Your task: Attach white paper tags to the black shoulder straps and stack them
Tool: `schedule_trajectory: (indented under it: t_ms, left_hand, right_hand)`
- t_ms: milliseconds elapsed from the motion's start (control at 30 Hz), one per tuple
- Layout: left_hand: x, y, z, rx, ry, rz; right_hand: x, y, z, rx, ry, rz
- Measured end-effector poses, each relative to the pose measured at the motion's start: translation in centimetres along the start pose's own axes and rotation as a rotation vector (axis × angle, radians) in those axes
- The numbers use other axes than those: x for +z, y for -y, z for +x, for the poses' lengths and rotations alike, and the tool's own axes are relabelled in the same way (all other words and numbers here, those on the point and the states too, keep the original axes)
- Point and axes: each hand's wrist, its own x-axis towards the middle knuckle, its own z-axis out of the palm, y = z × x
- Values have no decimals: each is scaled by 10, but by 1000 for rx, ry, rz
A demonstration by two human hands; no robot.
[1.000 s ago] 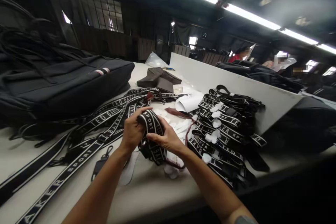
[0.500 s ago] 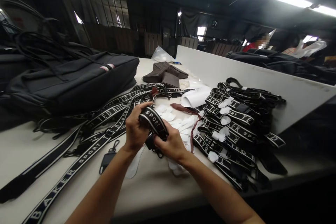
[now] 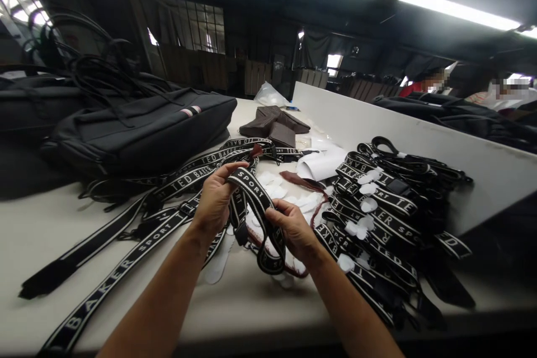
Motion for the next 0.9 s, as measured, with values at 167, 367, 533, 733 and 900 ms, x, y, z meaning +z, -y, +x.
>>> schedule_trajectory:
  t_ms: [167, 367, 533, 733, 900]
  left_hand:
    - [-1, -7, -7, -199, 93, -79]
    - [6, -4, -13, -171, -4, -67]
    - [8, 5, -16, 161, -268, 188]
    - [3, 16, -13, 381, -197, 591]
    - [0, 14, -9, 255, 7, 625]
  right_hand:
    - [6, 3, -8, -246, 11, -225]
    - [25, -13, -9, -76, 91, -203]
    - [34, -29, -4, -131, 13, -259]
    - [32, -41, -5, -68, 10, -301]
    - [35, -35, -5, -155, -83, -420]
